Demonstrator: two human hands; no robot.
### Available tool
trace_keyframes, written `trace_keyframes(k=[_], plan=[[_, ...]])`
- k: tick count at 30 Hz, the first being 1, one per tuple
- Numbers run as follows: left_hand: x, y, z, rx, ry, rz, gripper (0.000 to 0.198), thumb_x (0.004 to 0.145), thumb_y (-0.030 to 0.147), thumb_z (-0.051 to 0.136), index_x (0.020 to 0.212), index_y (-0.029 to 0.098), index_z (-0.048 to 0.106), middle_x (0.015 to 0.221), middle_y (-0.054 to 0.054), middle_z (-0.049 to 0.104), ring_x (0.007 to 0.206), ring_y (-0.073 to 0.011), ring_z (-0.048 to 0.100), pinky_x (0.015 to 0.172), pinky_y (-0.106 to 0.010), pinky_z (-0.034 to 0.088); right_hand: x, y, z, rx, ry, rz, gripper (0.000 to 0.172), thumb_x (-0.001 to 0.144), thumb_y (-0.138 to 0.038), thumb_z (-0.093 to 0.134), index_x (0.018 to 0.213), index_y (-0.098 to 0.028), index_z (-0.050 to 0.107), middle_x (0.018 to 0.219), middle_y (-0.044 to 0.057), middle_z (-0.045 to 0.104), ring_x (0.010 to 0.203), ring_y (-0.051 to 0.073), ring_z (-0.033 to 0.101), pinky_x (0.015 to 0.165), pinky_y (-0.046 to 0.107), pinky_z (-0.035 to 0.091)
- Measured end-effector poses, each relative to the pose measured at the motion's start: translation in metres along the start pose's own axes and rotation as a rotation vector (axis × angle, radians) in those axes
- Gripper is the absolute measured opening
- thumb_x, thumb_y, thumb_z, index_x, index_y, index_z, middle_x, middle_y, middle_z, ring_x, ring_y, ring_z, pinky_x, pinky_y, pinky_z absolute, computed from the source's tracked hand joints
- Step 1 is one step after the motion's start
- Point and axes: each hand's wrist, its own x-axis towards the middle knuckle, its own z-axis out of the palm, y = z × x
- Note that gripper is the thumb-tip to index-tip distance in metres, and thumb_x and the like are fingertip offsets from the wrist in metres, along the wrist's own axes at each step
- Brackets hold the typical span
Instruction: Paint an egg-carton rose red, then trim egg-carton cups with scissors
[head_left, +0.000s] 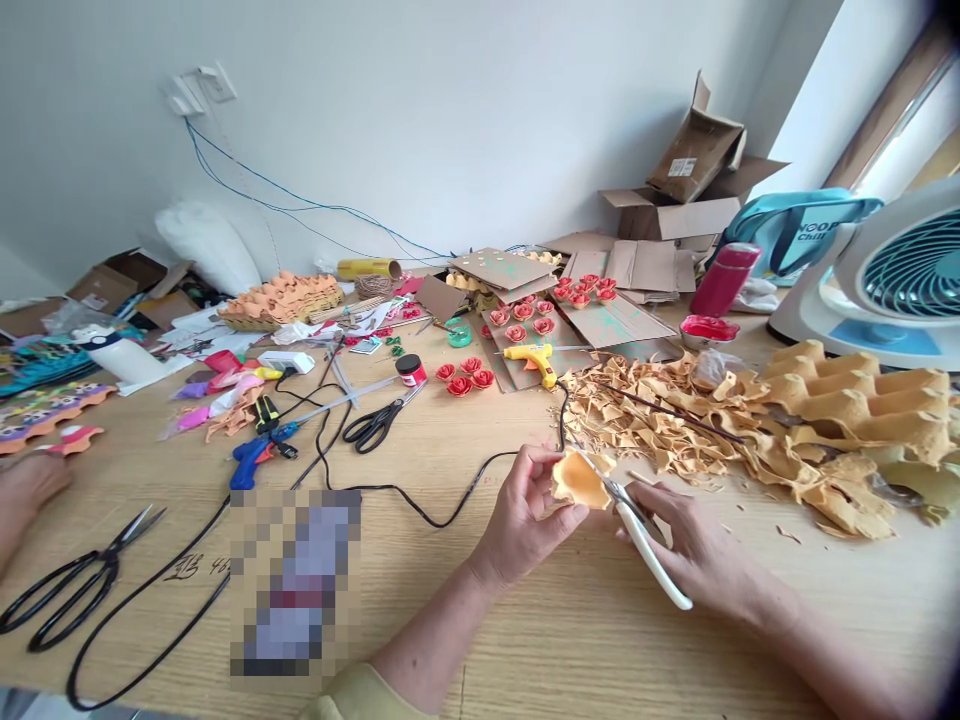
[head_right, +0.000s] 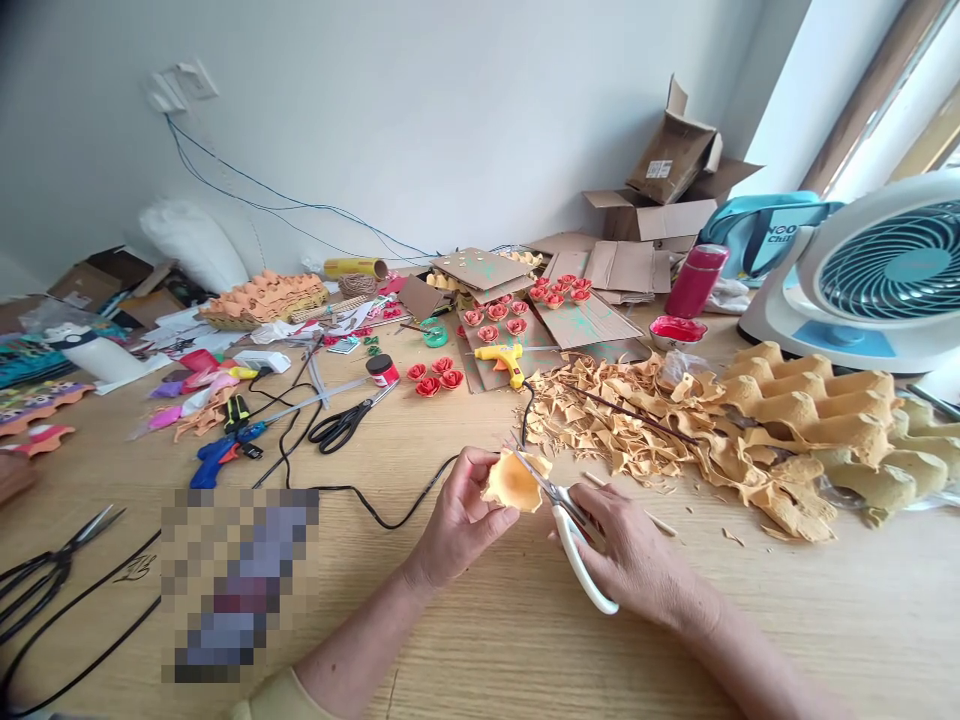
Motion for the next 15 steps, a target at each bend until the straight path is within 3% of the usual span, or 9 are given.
trace_keyframes(k=[5,15], plan=[[0.0010,0.0006,0.0003,-0.069,0.005,-0.003,0.041,0.073,0.027,0.081,0.102,0.020,0.053,0.105,-0.004,0.061,0.098,-0.0172,0.062,0.085,-0.029,0.055,-0.0005,-0.0024,0.0007,-0.017,0.004,0.015,0.032,0.100,-0.045,0.047,0.080,-0.021,0.057,0.077,0.003,0.062,0.072,0.018,0.054,0.067,0.032,0.044],[0.0000,-0.0031,-0.0056,-0.151,-0.004,-0.025,0.040,0.076,0.030,0.081,0.107,0.021,0.058,0.106,-0.003,0.062,0.095,-0.0156,0.061,0.088,-0.030,0.053,-0.0039,-0.0068,-0.0006,0.007,0.015,0.031,0.036,0.100,-0.046,0.045,0.074,-0.022,0.052,0.069,0.001,0.055,0.065,0.016,0.051,0.060,0.029,0.041]])
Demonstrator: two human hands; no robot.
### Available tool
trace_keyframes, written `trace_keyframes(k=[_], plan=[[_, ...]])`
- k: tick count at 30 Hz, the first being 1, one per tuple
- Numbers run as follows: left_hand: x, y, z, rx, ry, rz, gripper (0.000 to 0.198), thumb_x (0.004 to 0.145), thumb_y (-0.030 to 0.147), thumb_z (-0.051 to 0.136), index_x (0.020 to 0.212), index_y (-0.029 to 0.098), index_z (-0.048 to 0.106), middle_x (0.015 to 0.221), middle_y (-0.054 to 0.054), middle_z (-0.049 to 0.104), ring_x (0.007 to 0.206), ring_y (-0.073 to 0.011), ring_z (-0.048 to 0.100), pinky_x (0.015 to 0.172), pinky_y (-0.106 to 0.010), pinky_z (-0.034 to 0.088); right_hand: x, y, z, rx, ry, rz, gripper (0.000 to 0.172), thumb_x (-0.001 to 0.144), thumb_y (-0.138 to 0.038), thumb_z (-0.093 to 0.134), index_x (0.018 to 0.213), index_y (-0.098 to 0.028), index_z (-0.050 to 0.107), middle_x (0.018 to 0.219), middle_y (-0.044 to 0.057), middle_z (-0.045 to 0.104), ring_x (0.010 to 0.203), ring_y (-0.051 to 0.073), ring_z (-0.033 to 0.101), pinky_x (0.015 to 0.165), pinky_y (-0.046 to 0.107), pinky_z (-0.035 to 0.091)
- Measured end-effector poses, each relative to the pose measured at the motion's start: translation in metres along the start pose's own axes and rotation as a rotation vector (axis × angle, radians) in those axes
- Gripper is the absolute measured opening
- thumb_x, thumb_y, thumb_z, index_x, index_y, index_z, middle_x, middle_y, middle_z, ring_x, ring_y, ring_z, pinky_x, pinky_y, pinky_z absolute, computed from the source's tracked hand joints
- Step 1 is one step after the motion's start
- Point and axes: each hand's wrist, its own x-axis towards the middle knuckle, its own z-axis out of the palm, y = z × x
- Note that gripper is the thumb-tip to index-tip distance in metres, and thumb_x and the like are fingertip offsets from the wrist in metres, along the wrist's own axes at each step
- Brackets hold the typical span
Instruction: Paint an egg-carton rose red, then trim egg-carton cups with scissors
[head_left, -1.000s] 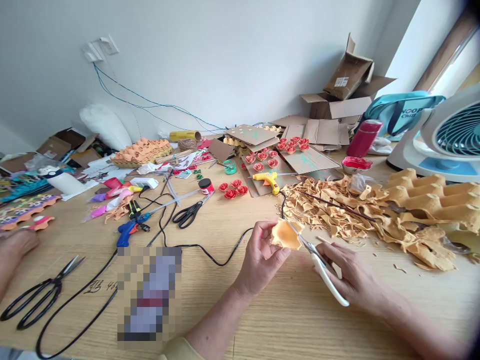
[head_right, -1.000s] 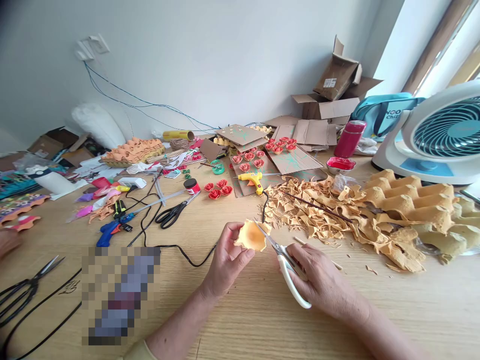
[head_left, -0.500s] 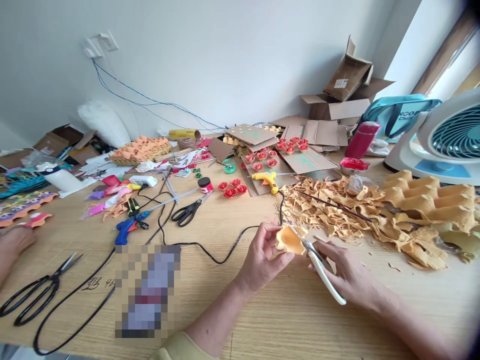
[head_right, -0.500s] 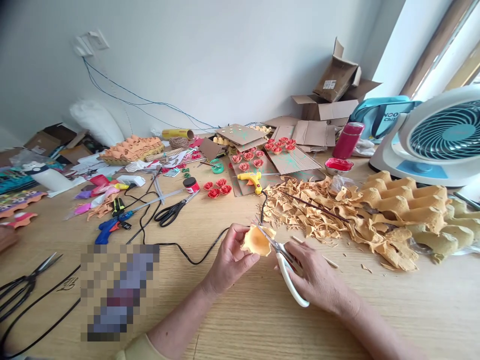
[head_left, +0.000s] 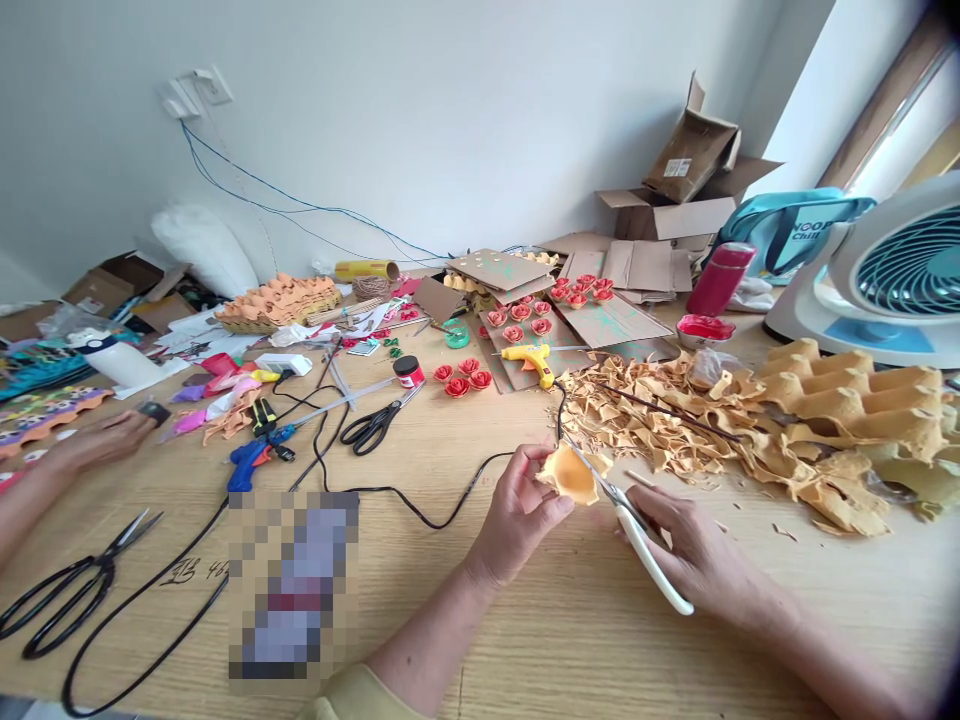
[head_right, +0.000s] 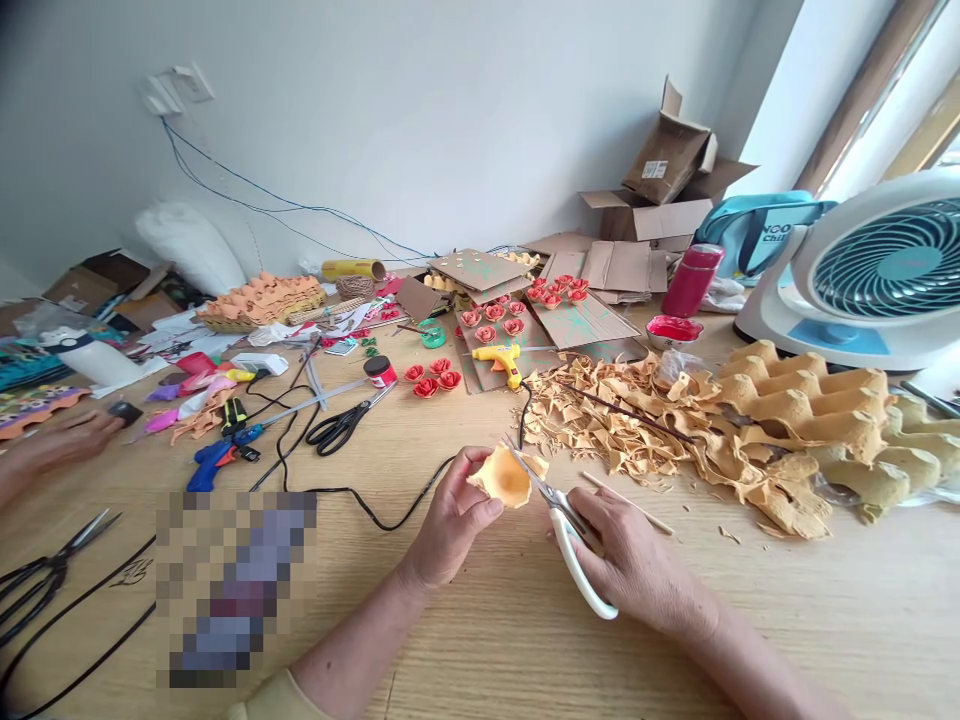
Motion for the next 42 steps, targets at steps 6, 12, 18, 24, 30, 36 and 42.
trace_keyframes(k=[6,12,18,24,30,36,42], plan=[[0.000,-0.001,-0.002,-0.103,0.000,-0.050,0.041,0.075,0.033,0.081,0.108,0.022,0.060,0.104,-0.003,0.062,0.091,-0.0158,0.061,0.082,-0.030,0.054,0.000,0.005,0.001,0.042,-0.006,-0.003,0.036,0.100,-0.045,0.045,0.075,-0.022,0.052,0.069,0.001,0.056,0.066,0.016,0.051,0.062,0.028,0.042],[0.000,-0.001,-0.002,-0.141,0.022,-0.043,0.040,0.077,0.031,0.079,0.110,0.022,0.059,0.107,-0.003,0.063,0.092,-0.0154,0.062,0.082,-0.029,0.054,0.005,0.009,0.002,0.105,-0.087,-0.029,0.027,0.099,-0.044,0.046,0.089,-0.022,0.057,0.088,0.005,0.064,0.080,0.020,0.058,0.074,0.033,0.047],[0.000,-0.004,-0.005,-0.104,0.005,-0.014,0.039,0.082,0.034,0.076,0.112,0.021,0.054,0.107,-0.004,0.064,0.093,-0.0162,0.062,0.083,-0.032,0.055,0.006,0.008,0.002,0.063,-0.083,-0.024,0.026,0.099,-0.043,0.045,0.089,-0.022,0.055,0.087,0.005,0.063,0.078,0.021,0.057,0.074,0.035,0.047],[0.002,0.003,-0.005,0.041,-0.022,0.013,0.037,0.080,0.031,0.078,0.105,0.019,0.054,0.107,-0.005,0.064,0.100,-0.0175,0.063,0.089,-0.030,0.052,0.007,0.009,0.002,-0.011,-0.051,-0.064,0.022,0.100,-0.041,0.047,0.090,-0.022,0.054,0.088,0.005,0.063,0.081,0.021,0.058,0.077,0.036,0.045],[0.003,0.002,-0.004,0.051,-0.073,-0.027,0.036,0.078,0.029,0.079,0.100,0.019,0.053,0.103,-0.004,0.064,0.095,-0.0166,0.064,0.085,-0.029,0.053,0.006,0.009,0.000,-0.069,-0.020,-0.099,0.021,0.101,-0.038,0.045,0.091,-0.022,0.053,0.086,0.005,0.064,0.081,0.022,0.059,0.080,0.038,0.044],[0.003,0.006,-0.002,0.028,-0.061,-0.051,0.038,0.074,0.030,0.082,0.098,0.019,0.055,0.103,-0.005,0.067,0.095,-0.0171,0.064,0.085,-0.031,0.054,0.007,0.010,-0.002,-0.077,-0.027,-0.128,0.024,0.101,-0.039,0.046,0.084,-0.022,0.051,0.079,0.003,0.061,0.076,0.020,0.056,0.076,0.036,0.043],[0.002,0.005,-0.005,-0.009,-0.048,-0.083,0.039,0.073,0.029,0.081,0.102,0.019,0.057,0.103,-0.005,0.065,0.092,-0.0169,0.063,0.075,-0.027,0.055,0.005,0.014,-0.003,-0.098,-0.008,-0.166,0.031,0.102,-0.040,0.042,0.078,-0.022,0.049,0.074,0.003,0.057,0.072,0.019,0.052,0.072,0.034,0.042]])
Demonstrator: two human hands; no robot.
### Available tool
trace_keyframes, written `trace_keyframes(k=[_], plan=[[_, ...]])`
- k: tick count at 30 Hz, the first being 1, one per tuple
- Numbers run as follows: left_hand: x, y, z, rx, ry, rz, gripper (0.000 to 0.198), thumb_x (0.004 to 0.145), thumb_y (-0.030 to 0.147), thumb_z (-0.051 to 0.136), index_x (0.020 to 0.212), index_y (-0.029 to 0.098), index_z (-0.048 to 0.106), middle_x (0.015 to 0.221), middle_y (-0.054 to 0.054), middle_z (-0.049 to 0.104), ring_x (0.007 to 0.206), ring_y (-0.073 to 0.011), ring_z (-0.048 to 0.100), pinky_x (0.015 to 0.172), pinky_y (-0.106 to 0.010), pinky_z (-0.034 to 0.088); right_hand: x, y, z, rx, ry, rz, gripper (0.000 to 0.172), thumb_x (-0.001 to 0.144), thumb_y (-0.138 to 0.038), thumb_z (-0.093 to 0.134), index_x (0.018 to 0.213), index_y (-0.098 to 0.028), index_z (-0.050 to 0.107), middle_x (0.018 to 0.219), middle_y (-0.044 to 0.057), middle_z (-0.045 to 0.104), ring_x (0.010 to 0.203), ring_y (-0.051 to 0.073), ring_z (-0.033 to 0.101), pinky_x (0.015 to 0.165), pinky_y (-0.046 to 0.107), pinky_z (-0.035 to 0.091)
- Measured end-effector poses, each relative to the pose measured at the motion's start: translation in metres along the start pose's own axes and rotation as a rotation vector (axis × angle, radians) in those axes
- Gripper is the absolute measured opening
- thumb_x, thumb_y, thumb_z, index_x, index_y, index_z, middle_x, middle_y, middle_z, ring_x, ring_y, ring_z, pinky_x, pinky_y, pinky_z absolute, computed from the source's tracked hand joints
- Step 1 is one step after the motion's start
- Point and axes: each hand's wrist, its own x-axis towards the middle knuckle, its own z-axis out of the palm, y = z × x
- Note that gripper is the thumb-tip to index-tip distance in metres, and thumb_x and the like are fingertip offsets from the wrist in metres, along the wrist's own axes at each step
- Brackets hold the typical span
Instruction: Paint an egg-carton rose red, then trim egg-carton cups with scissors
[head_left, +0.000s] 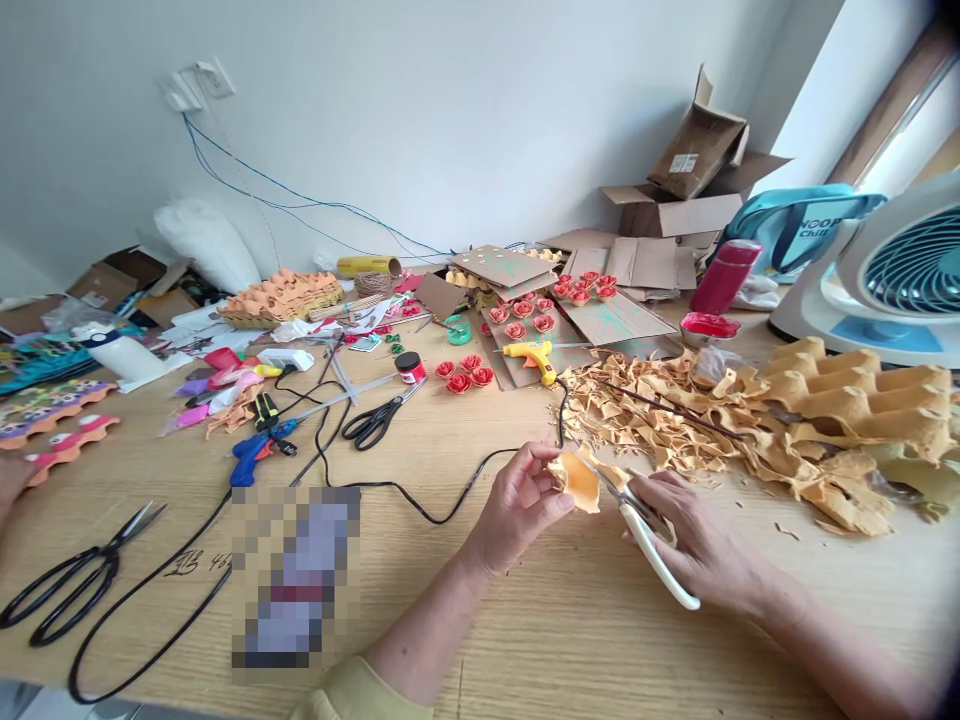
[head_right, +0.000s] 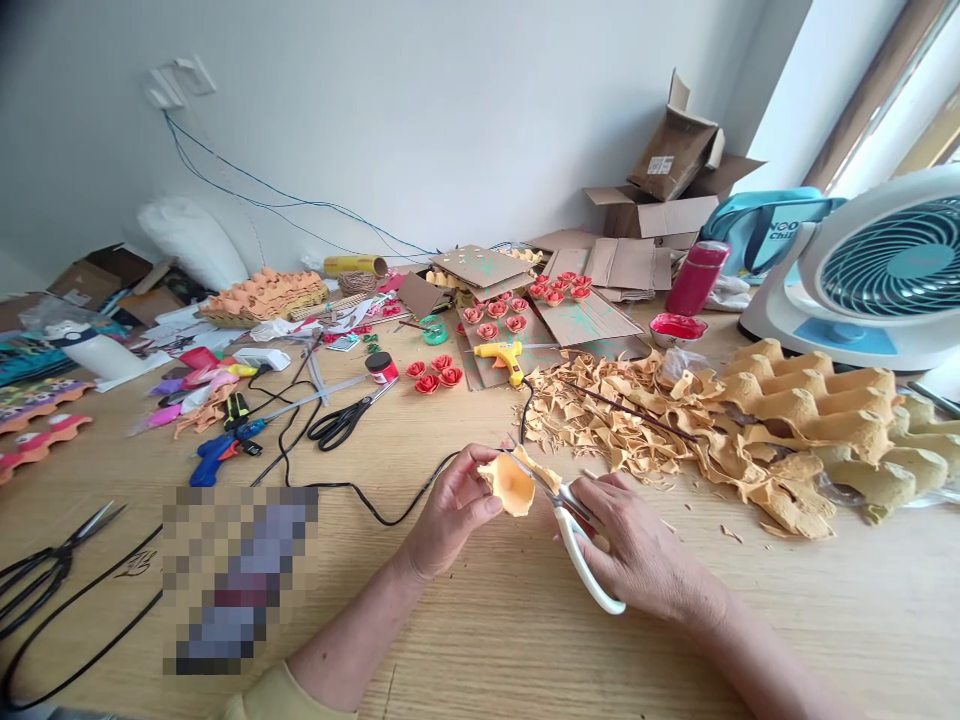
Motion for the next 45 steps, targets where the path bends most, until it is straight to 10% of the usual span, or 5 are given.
trace_keyframes(k=[38,45], plan=[[0.003,0.002,-0.003,-0.103,0.030,-0.100,0.031,0.074,0.037,0.077,0.090,0.019,0.058,0.078,0.002,0.056,0.066,-0.0092,0.051,0.063,-0.022,0.045,-0.005,-0.001,0.003,-0.026,0.003,-0.016,0.031,0.101,-0.034,0.044,0.072,-0.023,0.042,0.067,0.001,0.054,0.065,0.016,0.047,0.067,0.033,0.038],[0.005,-0.009,-0.010,-0.076,-0.038,-0.031,0.053,0.071,0.045,0.084,0.109,0.021,0.057,0.102,-0.003,0.059,0.080,-0.0116,0.056,0.069,-0.023,0.047,-0.007,0.001,0.010,-0.028,0.026,0.064,0.033,0.101,-0.038,0.046,0.072,-0.023,0.042,0.065,0.001,0.054,0.065,0.017,0.048,0.063,0.031,0.036]])
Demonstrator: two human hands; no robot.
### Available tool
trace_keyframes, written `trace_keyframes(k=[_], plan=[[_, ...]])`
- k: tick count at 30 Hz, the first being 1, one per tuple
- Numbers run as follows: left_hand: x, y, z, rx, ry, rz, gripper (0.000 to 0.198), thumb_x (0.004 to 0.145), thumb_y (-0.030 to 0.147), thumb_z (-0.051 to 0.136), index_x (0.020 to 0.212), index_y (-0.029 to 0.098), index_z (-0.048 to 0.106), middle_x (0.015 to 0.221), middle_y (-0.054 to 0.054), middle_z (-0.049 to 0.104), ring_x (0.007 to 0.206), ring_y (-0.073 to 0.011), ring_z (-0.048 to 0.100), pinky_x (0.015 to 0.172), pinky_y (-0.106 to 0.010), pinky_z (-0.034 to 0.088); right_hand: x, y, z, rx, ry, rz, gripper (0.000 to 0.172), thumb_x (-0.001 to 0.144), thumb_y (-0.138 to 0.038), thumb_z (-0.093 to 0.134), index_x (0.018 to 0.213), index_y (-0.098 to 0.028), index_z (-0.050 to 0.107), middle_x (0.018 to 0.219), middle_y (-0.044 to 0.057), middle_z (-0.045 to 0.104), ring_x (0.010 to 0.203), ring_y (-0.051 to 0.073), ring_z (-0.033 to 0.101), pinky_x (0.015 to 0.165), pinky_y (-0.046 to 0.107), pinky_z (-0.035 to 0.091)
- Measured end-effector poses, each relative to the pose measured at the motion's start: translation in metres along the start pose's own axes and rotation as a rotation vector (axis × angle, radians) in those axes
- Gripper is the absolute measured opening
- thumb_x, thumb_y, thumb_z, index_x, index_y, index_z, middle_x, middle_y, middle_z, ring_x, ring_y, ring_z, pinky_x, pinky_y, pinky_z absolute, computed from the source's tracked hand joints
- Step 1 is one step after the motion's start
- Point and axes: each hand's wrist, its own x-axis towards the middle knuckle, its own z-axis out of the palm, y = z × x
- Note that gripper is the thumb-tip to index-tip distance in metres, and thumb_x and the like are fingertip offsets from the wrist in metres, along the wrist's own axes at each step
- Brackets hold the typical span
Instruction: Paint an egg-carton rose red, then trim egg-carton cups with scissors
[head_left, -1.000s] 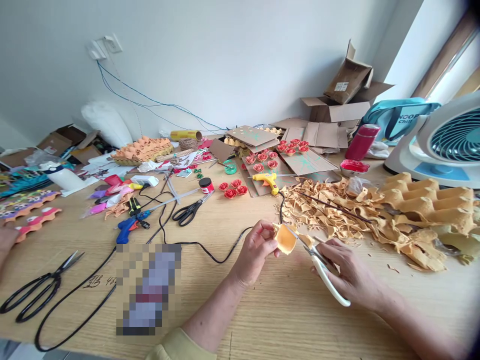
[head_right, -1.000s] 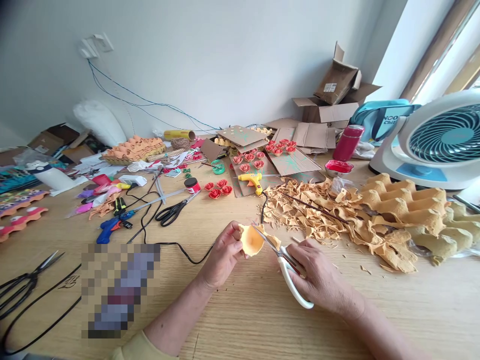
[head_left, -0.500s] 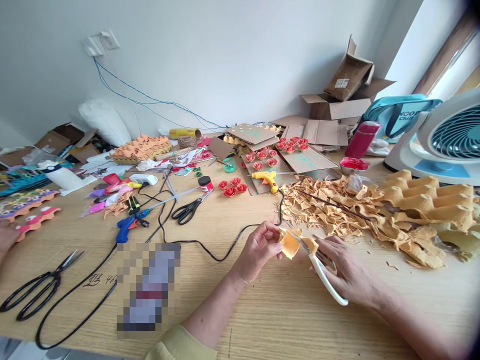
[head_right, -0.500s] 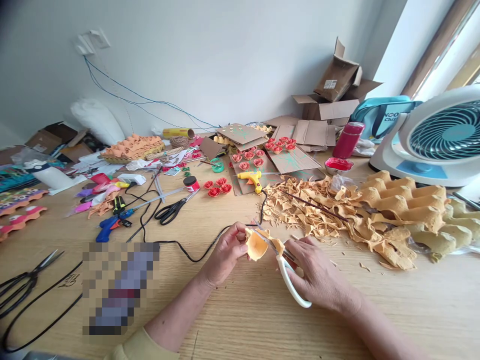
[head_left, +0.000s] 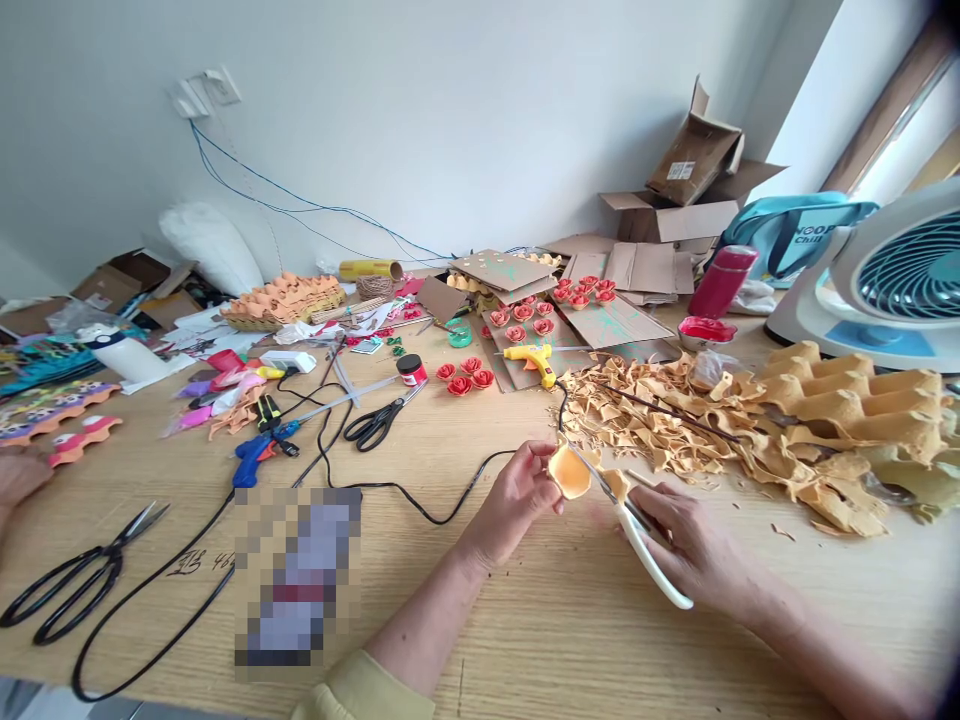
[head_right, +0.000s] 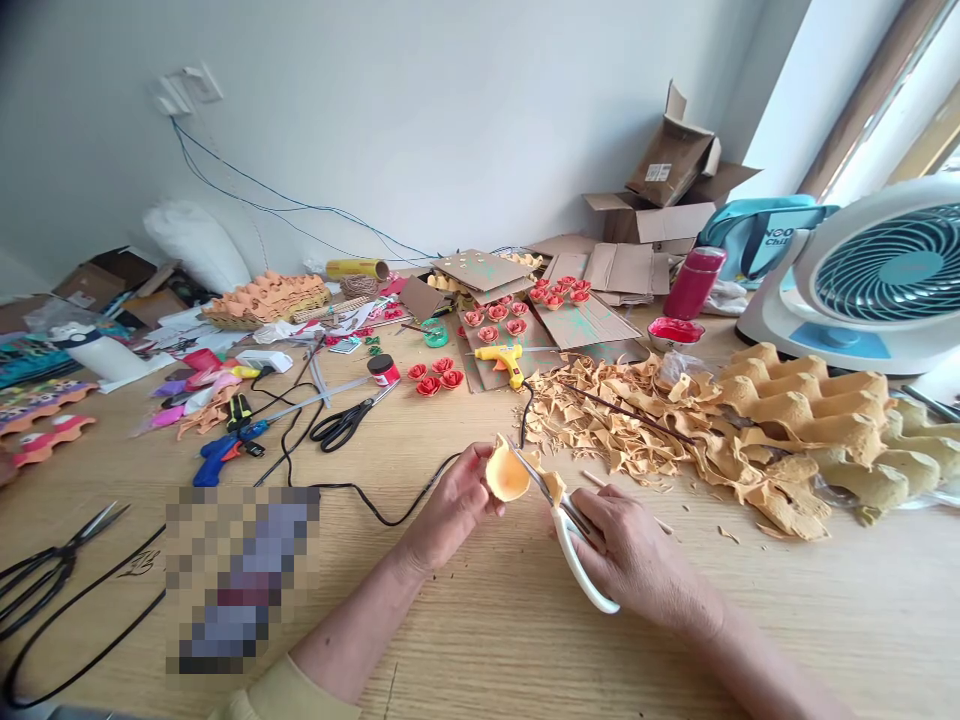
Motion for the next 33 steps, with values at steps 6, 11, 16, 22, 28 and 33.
trace_keyframes(k=[6,11,16,22,28,33], plan=[[0.000,-0.006,0.000,0.249,0.043,0.152,0.046,0.076,0.034,0.083,0.107,0.020,0.052,0.099,-0.004,0.062,0.088,-0.0139,0.060,0.082,-0.025,0.050,0.003,-0.004,0.002,0.011,0.013,0.040,0.035,0.101,-0.041,0.046,0.071,-0.024,0.041,0.064,0.000,0.053,0.066,0.017,0.050,0.063,0.030,0.037],[-0.002,-0.003,0.005,0.367,0.023,0.167,0.043,0.076,0.033,0.083,0.104,0.019,0.052,0.100,-0.006,0.065,0.087,-0.0147,0.062,0.081,-0.026,0.053,0.007,-0.008,-0.003,0.023,-0.010,0.053,0.033,0.100,-0.043,0.046,0.075,-0.023,0.050,0.070,0.002,0.058,0.068,0.019,0.052,0.065,0.031,0.040],[-0.004,-0.001,0.007,0.378,0.034,0.143,0.042,0.075,0.033,0.083,0.103,0.019,0.055,0.104,-0.008,0.067,0.094,-0.0180,0.065,0.085,-0.029,0.054,0.006,-0.008,-0.004,0.047,-0.001,0.046,0.035,0.100,-0.045,0.046,0.074,-0.022,0.053,0.069,0.002,0.059,0.067,0.018,0.052,0.064,0.031,0.041],[0.000,-0.004,0.000,0.260,0.028,0.128,0.043,0.076,0.033,0.083,0.107,0.020,0.057,0.109,-0.007,0.065,0.099,-0.0174,0.064,0.089,-0.028,0.053,0.005,-0.010,-0.005,0.129,0.015,0.110,0.040,0.099,-0.048,0.047,0.069,-0.022,0.048,0.064,-0.001,0.053,0.060,0.014,0.049,0.057,0.027,0.036],[0.005,-0.004,-0.003,0.113,0.097,0.080,0.041,0.080,0.039,0.080,0.108,0.016,0.061,0.100,-0.006,0.066,0.088,-0.0171,0.067,0.078,-0.029,0.056,0.009,-0.004,-0.003,0.230,0.021,0.205,0.044,0.098,-0.054,0.045,0.070,-0.021,0.048,0.061,-0.003,0.046,0.057,0.012,0.041,0.053,0.026,0.030],[0.007,-0.006,-0.006,-0.060,0.145,-0.023,0.043,0.076,0.044,0.083,0.100,0.014,0.065,0.098,-0.007,0.067,0.080,-0.0131,0.065,0.071,-0.026,0.053,0.012,0.005,-0.004,0.428,0.015,0.270,0.044,0.094,-0.058,0.046,0.071,-0.021,0.047,0.062,-0.004,0.041,0.057,0.012,0.039,0.053,0.026,0.032]])
